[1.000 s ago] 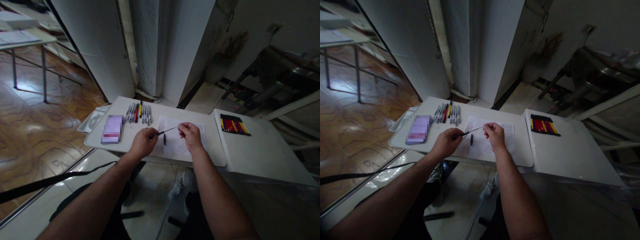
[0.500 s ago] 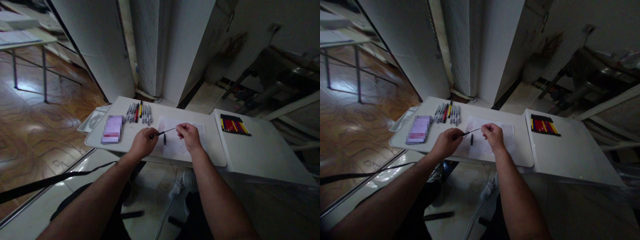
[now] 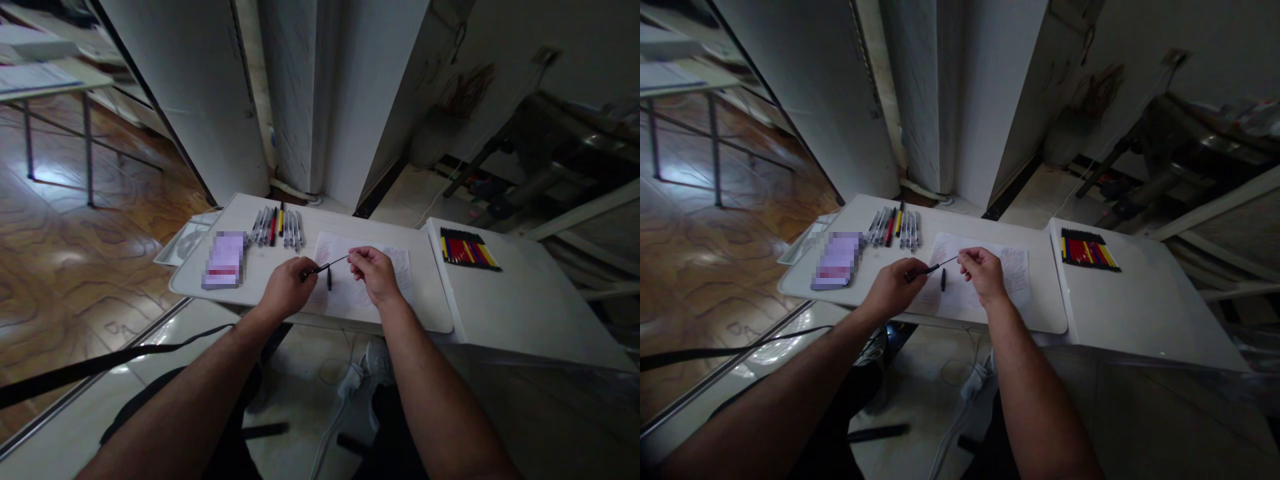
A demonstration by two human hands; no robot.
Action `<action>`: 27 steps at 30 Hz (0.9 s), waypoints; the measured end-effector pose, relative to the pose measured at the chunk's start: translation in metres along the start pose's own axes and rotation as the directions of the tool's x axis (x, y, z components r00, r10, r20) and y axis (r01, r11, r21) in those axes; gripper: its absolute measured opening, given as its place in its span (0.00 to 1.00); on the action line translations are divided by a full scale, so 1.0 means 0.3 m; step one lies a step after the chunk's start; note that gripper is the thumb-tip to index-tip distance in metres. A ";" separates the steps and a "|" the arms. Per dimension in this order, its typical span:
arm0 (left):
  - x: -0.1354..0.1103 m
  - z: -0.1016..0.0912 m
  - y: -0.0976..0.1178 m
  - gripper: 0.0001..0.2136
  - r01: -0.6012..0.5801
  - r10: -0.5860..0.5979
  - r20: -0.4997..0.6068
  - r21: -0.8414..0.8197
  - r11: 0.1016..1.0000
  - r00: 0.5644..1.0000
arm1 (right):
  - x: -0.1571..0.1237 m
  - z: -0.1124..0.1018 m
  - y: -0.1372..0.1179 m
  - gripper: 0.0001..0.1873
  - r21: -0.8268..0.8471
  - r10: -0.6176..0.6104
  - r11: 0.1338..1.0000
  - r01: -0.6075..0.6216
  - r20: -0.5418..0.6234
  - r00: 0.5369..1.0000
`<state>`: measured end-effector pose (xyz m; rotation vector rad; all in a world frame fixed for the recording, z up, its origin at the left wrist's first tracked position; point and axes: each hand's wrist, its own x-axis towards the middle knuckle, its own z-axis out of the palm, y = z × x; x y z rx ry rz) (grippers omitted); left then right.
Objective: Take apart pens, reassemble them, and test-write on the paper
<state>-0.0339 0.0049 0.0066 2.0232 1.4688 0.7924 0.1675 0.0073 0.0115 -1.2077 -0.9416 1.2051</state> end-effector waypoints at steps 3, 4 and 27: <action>0.000 0.002 -0.001 0.07 -0.006 0.006 0.005 -0.008 1.000 1.000 | -0.005 0.010 0.007 0.12 -0.025 -0.003 1.000 0.003 0.001 1.000; 0.000 0.003 0.000 0.07 -0.007 0.007 0.006 -0.012 1.000 1.000 | -0.006 0.013 0.009 0.11 -0.035 -0.002 0.999 0.002 0.005 1.000; 0.000 0.004 0.003 0.08 -0.013 0.014 0.031 -0.025 1.000 0.999 | -0.016 0.043 0.016 0.13 -0.016 0.010 1.000 -0.009 0.032 0.999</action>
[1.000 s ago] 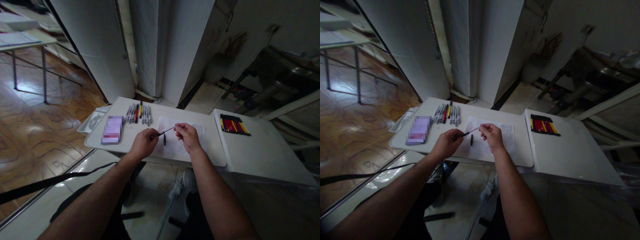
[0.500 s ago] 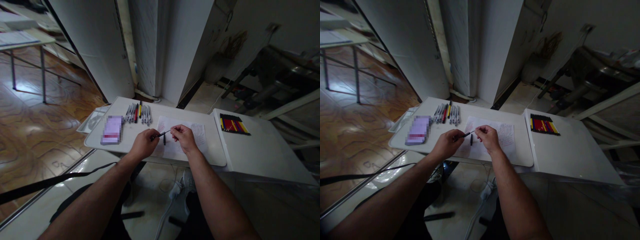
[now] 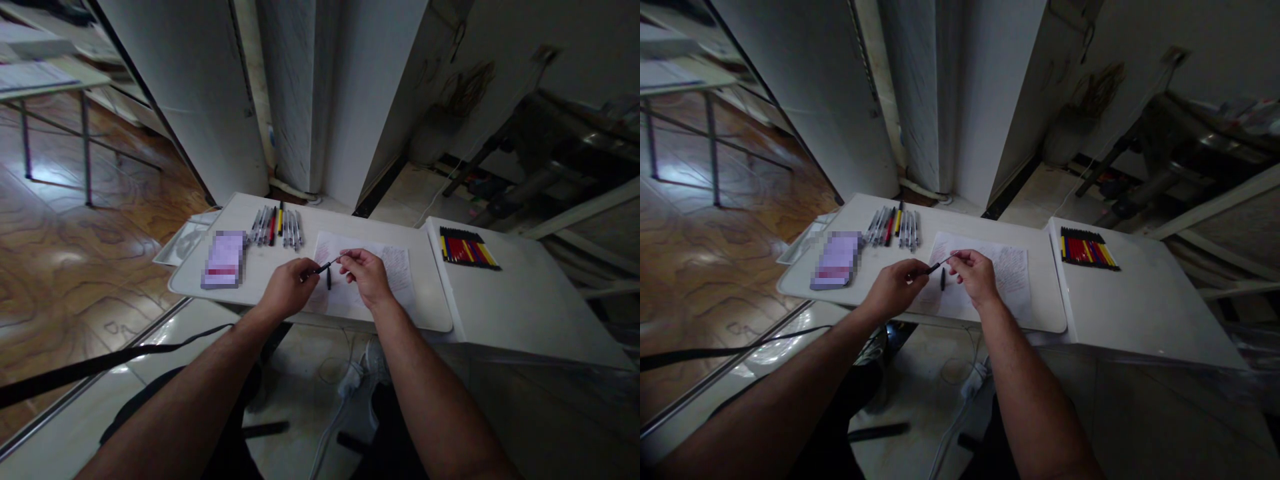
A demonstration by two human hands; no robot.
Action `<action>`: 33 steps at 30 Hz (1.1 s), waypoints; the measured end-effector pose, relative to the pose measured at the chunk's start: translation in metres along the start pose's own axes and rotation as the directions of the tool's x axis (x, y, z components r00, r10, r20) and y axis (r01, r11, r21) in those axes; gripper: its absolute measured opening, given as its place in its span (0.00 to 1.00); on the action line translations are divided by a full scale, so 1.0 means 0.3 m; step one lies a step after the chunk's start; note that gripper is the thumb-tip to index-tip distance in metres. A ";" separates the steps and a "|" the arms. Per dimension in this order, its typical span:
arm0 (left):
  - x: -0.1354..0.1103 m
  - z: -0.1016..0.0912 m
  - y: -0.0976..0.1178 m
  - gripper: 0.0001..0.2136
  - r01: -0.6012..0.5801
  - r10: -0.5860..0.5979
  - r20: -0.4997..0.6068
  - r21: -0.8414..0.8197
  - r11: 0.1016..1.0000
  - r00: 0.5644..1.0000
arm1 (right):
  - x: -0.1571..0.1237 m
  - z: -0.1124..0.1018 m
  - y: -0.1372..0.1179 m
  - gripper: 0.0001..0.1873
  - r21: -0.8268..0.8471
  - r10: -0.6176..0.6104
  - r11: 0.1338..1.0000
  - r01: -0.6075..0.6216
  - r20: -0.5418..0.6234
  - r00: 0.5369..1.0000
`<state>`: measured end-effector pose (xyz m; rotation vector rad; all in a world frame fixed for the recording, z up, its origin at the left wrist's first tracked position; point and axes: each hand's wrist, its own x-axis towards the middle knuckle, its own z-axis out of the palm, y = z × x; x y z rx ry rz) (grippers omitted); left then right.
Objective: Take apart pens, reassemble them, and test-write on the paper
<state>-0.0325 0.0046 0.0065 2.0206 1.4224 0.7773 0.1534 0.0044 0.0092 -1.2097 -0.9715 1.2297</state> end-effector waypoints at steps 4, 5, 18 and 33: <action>0.000 0.002 -0.005 0.09 -0.015 0.015 0.005 -0.008 1.000 1.000 | -0.003 0.009 0.000 0.12 0.001 -0.028 1.000 0.028 -0.001 1.000; 0.000 0.003 -0.005 0.09 -0.018 0.018 0.002 -0.010 1.000 1.000 | -0.003 0.009 0.001 0.12 0.003 -0.032 0.999 0.032 -0.002 0.999; -0.002 -0.001 -0.002 0.08 -0.011 0.011 -0.020 0.022 1.000 1.000 | 0.006 -0.007 -0.017 0.10 0.016 -0.153 0.988 0.154 -0.082 0.985; -0.001 -0.004 0.006 0.07 0.037 -0.033 -0.045 0.083 0.996 0.998 | 0.022 -0.053 -0.050 0.11 0.081 -0.192 0.974 0.210 -0.188 0.963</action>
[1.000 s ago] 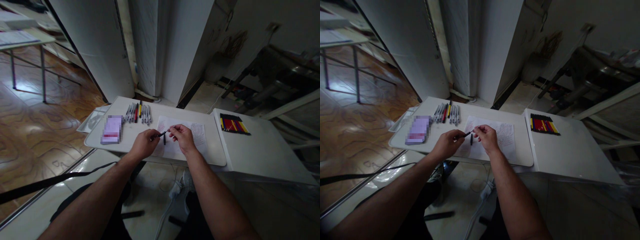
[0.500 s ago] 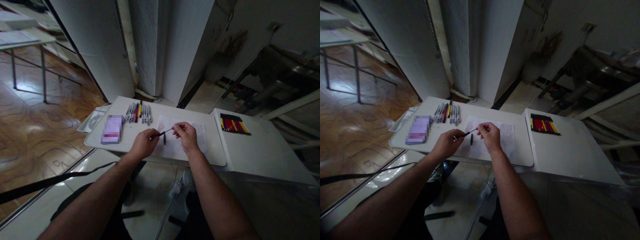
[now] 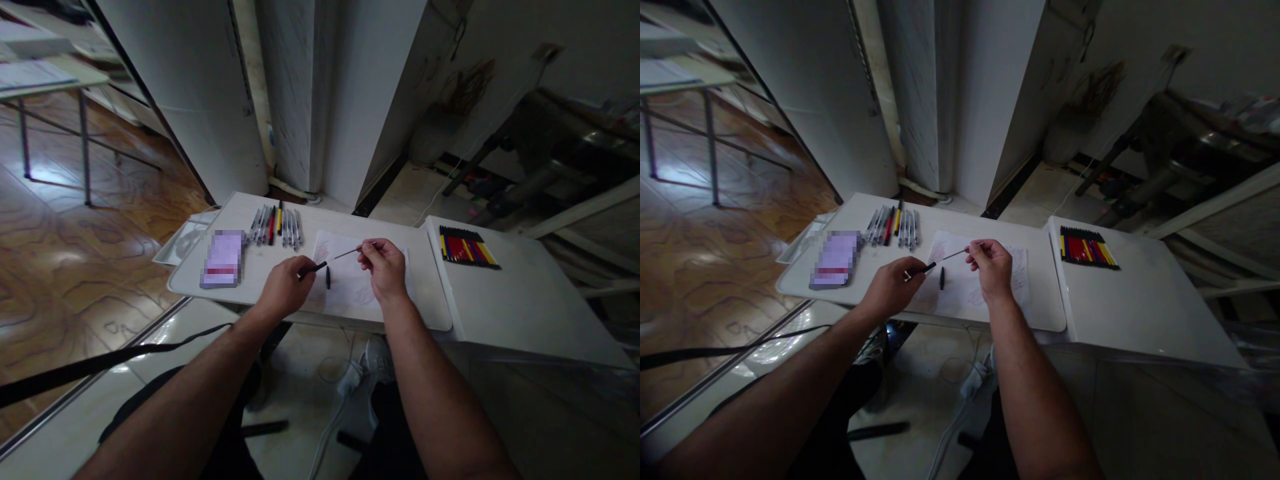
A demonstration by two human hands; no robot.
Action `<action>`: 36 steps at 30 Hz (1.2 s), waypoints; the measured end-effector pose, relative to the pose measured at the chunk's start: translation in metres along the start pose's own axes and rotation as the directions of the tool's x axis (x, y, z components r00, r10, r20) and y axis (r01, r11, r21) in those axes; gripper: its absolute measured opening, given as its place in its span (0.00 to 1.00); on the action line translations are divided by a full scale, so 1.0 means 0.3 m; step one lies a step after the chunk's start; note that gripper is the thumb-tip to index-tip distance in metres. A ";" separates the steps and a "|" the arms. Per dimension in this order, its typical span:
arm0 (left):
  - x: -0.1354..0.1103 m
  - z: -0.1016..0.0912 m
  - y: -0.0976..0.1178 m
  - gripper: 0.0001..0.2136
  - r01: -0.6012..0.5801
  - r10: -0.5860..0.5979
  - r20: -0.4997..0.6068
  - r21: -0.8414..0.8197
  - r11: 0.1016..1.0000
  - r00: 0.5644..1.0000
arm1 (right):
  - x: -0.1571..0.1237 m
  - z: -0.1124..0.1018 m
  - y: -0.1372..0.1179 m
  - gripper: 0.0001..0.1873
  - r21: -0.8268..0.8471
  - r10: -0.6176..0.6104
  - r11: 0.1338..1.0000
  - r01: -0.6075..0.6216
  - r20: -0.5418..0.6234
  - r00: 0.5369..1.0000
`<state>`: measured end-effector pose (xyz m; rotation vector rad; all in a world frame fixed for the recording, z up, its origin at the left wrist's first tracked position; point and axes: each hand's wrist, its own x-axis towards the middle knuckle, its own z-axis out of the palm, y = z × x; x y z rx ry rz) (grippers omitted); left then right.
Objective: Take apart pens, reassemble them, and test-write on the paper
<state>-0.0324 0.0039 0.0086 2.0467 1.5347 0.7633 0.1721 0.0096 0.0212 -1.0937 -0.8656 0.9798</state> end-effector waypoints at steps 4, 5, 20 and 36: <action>0.000 -0.002 0.001 0.07 -0.011 0.011 -0.003 -0.007 1.000 1.000 | -0.003 0.004 0.002 0.11 -0.034 0.015 0.999 -0.014 0.017 1.000; 0.000 -0.002 0.000 0.07 -0.016 0.016 -0.003 -0.008 1.000 1.000 | -0.004 0.005 0.003 0.11 -0.040 0.016 0.999 -0.015 0.020 1.000; 0.000 -0.004 -0.002 0.06 -0.010 0.010 0.002 -0.014 1.000 1.000 | -0.008 0.007 0.007 0.10 0.022 0.018 1.000 -0.019 0.044 0.999; -0.009 -0.006 0.013 0.05 -0.014 0.015 0.010 -0.058 0.998 1.000 | -0.046 0.043 0.024 0.09 -0.036 0.076 0.997 -0.073 0.116 0.990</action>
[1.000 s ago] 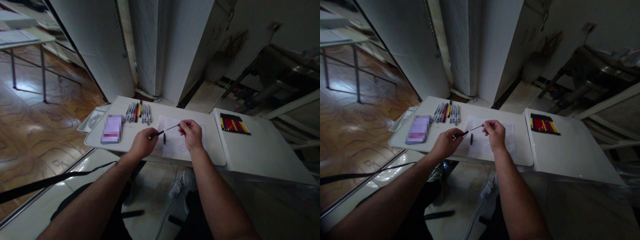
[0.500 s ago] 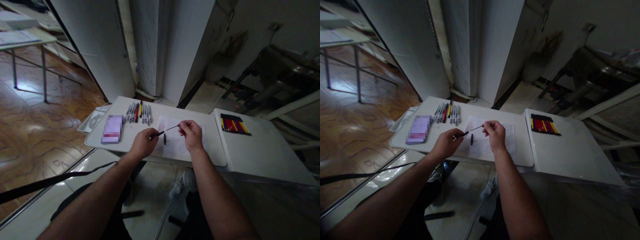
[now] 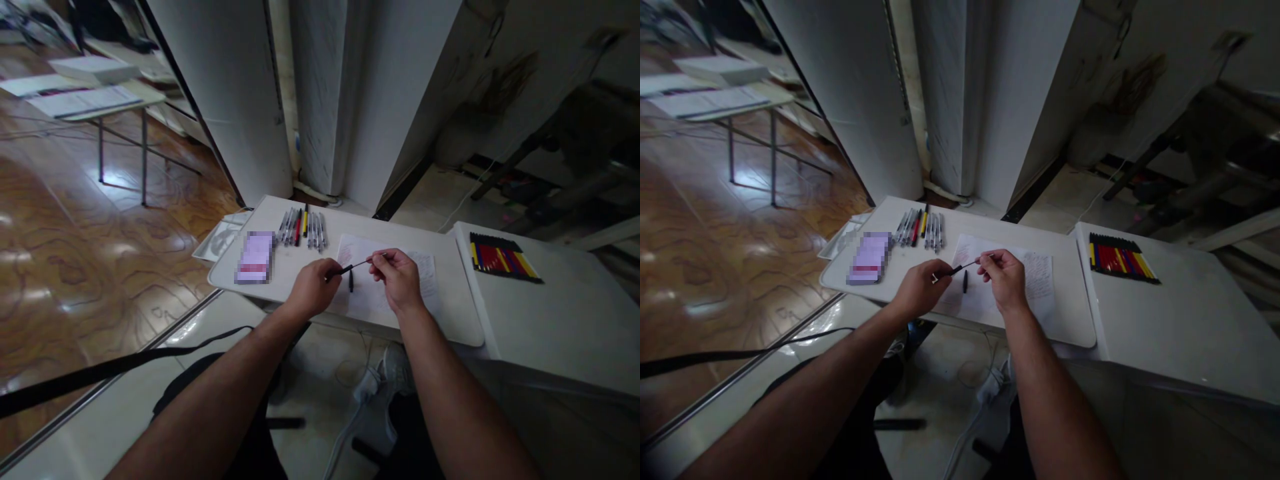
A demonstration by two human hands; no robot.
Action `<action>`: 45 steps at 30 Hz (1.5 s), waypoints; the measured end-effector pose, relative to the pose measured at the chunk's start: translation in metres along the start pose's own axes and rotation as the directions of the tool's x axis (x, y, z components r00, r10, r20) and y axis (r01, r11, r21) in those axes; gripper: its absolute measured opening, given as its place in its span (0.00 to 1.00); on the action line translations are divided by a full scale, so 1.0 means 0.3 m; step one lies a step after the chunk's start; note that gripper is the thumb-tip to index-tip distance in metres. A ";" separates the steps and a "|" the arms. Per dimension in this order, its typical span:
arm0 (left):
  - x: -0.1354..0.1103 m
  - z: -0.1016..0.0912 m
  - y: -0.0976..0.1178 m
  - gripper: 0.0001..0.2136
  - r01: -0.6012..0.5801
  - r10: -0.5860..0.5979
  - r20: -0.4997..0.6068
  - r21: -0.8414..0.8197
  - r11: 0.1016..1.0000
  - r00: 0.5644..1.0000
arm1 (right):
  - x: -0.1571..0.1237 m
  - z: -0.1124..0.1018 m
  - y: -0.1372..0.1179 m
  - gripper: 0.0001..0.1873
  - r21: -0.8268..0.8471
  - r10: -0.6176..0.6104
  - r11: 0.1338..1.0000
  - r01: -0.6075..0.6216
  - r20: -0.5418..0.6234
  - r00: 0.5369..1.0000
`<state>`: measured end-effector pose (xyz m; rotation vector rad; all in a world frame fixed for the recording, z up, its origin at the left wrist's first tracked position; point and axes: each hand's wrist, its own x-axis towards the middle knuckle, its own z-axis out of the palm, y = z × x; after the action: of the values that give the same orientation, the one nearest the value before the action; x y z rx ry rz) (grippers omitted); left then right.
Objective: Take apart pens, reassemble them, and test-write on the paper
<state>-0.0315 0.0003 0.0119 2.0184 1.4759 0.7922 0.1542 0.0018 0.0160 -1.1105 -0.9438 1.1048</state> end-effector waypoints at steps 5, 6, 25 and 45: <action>-0.001 -0.002 0.003 0.05 -0.020 0.020 0.000 -0.006 1.000 1.000 | -0.015 0.025 0.015 0.09 -0.015 0.014 1.000 -0.013 0.049 0.999; -0.002 -0.001 0.002 0.05 -0.026 0.026 0.000 -0.007 1.000 1.000 | -0.018 0.029 0.019 0.09 -0.023 0.015 1.000 -0.013 0.060 0.998; -0.003 0.009 -0.015 0.06 -0.053 0.053 -0.022 0.015 0.999 0.998 | -0.016 0.023 0.053 0.07 -0.178 -0.051 0.982 0.067 0.094 0.994; -0.002 0.013 -0.019 0.05 -0.053 0.054 -0.048 0.023 0.998 0.997 | -0.011 0.017 0.040 0.09 -0.098 -0.060 0.993 0.066 0.063 0.996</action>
<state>-0.0327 0.0010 0.0052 2.0758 1.4684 0.8558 0.1464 0.0006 0.0051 -1.1263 -1.0840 1.0539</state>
